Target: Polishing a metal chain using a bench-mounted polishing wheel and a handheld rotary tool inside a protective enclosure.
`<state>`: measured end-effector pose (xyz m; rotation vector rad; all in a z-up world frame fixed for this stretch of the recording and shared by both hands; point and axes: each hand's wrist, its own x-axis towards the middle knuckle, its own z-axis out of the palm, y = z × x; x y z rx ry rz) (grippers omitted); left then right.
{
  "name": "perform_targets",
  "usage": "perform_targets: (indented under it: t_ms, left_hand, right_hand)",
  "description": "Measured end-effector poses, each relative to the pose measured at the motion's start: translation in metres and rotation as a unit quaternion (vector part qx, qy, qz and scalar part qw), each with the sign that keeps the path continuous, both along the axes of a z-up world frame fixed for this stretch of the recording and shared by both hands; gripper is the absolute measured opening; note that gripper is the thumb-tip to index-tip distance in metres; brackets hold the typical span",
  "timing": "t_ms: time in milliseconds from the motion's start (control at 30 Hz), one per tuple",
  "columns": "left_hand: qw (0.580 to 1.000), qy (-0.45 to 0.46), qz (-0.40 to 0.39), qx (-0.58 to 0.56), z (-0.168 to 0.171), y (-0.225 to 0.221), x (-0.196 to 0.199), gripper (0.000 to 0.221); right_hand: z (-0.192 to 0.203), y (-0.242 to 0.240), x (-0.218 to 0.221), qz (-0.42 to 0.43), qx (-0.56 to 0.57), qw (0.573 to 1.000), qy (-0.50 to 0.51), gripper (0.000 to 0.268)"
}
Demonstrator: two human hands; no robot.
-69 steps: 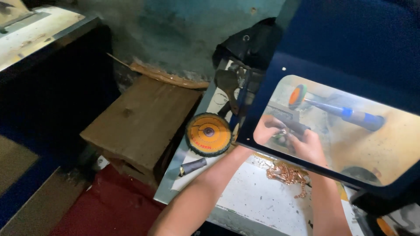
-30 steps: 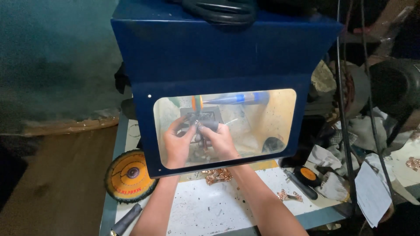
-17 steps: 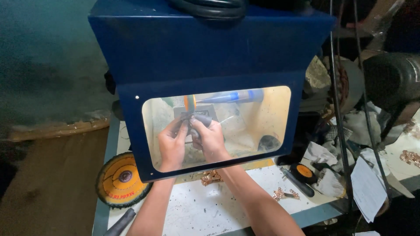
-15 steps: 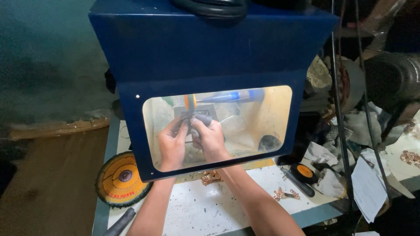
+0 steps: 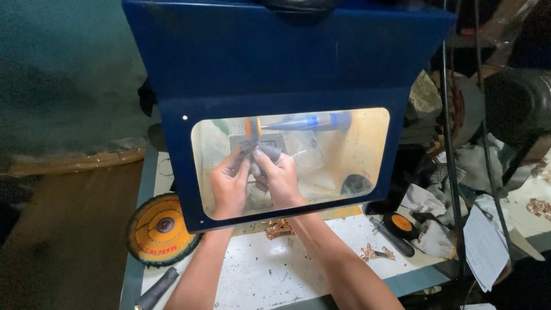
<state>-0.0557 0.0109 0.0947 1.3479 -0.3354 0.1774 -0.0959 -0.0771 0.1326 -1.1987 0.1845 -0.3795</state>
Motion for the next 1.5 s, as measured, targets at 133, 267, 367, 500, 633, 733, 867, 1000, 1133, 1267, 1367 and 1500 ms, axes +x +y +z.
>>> perform_targets:
  t_ms: [133,267,367,500,633,733,867,1000,1133,1267,1367,1500]
  left_hand:
    - [1.000,-0.006,0.007,-0.012,0.008,0.002,-0.007,0.026]
    - [1.000,0.001,0.000,-0.001,0.027,0.002,-0.023,0.025]
    - [1.000,0.003,0.005,-0.015,0.021,0.000,-0.020,0.026]
    - [1.000,-0.008,0.007,-0.003,0.012,0.004,-0.012,0.025]
    - [1.000,-0.013,0.007,-0.010,0.016,0.002,-0.015,0.026]
    - [1.000,-0.021,0.009,-0.020,0.010,0.001,-0.009,0.025]
    - [1.000,-0.018,0.005,-0.023,0.003,-0.001,-0.005,0.027]
    - [0.999,-0.025,0.012,-0.021,-0.002,0.000,0.000,0.025]
    - [0.999,-0.023,0.008,-0.036,-0.006,-0.002,0.002,0.028]
    - [0.999,-0.009,0.011,-0.037,0.010,-0.004,-0.015,0.026]
    - [0.999,-0.027,0.012,-0.026,0.004,-0.002,-0.009,0.026]
    - [0.999,-0.029,0.022,-0.022,0.003,-0.002,-0.008,0.027]
  right_hand:
    - [-0.008,-0.003,0.005,0.015,0.004,1.000,-0.008,0.020]
    - [-0.010,-0.004,0.001,0.015,-0.009,1.000,-0.005,0.018]
    - [-0.010,-0.004,0.004,0.004,-0.016,1.000,-0.004,0.020]
    - [-0.011,-0.005,0.004,0.010,-0.025,1.000,-0.011,0.019]
    - [-0.011,-0.006,0.006,0.016,-0.033,0.999,-0.028,0.019]
    - [-0.006,-0.005,0.002,0.021,-0.039,0.998,-0.038,0.021]
    - [-0.011,-0.007,0.002,0.020,-0.046,0.998,-0.049,0.020]
    - [-0.013,-0.006,0.007,0.026,-0.048,0.996,-0.070,0.021]
    - [-0.005,-0.004,0.000,0.030,-0.048,0.995,-0.082,0.019]
    - [-0.011,-0.004,0.006,0.037,-0.039,0.994,-0.098,0.019]
    - [-0.012,-0.006,0.003,0.042,-0.047,0.993,-0.103,0.017]
    - [-0.008,-0.005,0.004,0.032,-0.060,0.993,-0.094,0.019]
